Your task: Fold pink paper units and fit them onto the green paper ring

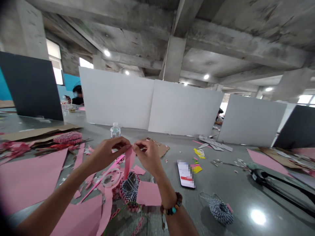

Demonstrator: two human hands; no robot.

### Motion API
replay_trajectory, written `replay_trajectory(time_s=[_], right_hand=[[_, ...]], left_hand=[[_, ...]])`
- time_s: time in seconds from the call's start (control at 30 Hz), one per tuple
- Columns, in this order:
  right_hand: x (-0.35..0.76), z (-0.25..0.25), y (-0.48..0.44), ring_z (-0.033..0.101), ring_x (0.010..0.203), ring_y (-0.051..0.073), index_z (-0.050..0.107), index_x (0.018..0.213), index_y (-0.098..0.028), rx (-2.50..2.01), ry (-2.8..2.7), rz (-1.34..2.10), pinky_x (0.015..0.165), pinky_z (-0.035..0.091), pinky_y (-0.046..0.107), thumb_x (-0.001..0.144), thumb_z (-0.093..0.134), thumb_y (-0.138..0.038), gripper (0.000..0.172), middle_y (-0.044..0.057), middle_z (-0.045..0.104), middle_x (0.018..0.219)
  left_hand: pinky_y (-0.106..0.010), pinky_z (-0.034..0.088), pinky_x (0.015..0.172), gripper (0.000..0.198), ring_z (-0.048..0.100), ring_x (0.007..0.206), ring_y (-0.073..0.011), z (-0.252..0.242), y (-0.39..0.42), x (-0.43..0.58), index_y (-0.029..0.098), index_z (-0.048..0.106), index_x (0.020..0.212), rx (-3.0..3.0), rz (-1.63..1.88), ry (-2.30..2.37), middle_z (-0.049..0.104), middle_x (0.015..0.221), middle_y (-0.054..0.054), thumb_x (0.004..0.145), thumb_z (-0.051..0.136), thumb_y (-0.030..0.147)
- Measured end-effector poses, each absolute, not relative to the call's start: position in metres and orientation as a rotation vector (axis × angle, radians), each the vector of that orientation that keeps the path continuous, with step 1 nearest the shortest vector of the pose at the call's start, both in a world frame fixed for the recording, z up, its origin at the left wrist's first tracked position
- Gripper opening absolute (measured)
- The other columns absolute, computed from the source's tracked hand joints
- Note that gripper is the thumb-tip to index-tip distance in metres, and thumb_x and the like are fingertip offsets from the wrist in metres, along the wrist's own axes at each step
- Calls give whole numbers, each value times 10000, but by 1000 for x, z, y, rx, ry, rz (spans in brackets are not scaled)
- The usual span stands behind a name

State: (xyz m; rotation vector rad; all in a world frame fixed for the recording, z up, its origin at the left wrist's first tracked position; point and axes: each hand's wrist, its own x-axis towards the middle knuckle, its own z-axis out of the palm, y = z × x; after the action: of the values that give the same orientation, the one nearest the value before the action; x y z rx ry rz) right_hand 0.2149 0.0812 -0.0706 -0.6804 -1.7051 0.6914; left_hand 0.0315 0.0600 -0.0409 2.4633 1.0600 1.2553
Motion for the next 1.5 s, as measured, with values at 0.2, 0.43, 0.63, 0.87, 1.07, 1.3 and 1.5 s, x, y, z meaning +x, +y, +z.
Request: replay_trajectory(time_s=[0.2, 0.43, 0.63, 0.87, 1.07, 1.3, 1.5], right_hand=[[211, -71, 83, 582, 601, 140, 726, 750, -147, -648, -1587, 822, 554, 524, 229, 821, 638, -332, 218, 18, 612, 647], [208, -74, 85, 583, 587, 138, 742, 764, -139, -636, -1500, 926, 541, 536, 235, 811, 644, -349, 237, 23, 616, 640], [213, -70, 80, 590, 638, 140, 766, 821, -139, -652, -1579, 823, 572, 474, 216, 831, 677, -366, 244, 31, 646, 679], [213, -72, 83, 541, 595, 126, 785, 870, -135, -687, -1583, 750, 540, 397, 214, 843, 665, -398, 290, 21, 623, 642], [208, -78, 87, 526, 580, 126, 777, 832, -121, -685, -1510, 832, 533, 408, 221, 829, 666, -417, 317, 25, 604, 629], [210, -76, 85, 550, 613, 139, 760, 866, -116, -713, -1501, 835, 555, 424, 225, 840, 654, -425, 328, 36, 629, 680], [215, -69, 77, 455, 582, 108, 725, 706, -124, -704, -1590, 713, 535, 330, 211, 827, 670, -338, 252, -10, 523, 594]], left_hand=[[-210, 519, 631, 212, 625, 699, -118, -38, 56, 36, 169, 643, 918, 2449, 1299, 1102, 688, 825, -34, 956, 490, 313], [-221, 530, 664, 211, 645, 729, -128, -41, 55, 38, 165, 644, 930, 2380, 1347, 1092, 697, 842, -34, 951, 515, 332], [-229, 534, 687, 232, 665, 762, -146, -42, 61, 33, 178, 680, 955, 2243, 1313, 1115, 716, 852, -29, 923, 557, 372], [-208, 500, 649, 241, 648, 717, -135, -43, 64, 30, 168, 689, 881, 2194, 1179, 1123, 708, 785, -20, 899, 585, 384], [-199, 475, 620, 238, 622, 685, -116, -46, 65, 32, 164, 679, 842, 2172, 1203, 1125, 682, 736, -4, 900, 584, 374], [-224, 515, 700, 240, 666, 772, -144, -46, 65, 36, 170, 695, 929, 2117, 1273, 1125, 723, 839, -22, 897, 585, 381], [-214, 510, 665, 209, 662, 742, -145, -48, 67, 33, 168, 691, 857, 2100, 1262, 1117, 712, 790, -14, 868, 622, 365]])
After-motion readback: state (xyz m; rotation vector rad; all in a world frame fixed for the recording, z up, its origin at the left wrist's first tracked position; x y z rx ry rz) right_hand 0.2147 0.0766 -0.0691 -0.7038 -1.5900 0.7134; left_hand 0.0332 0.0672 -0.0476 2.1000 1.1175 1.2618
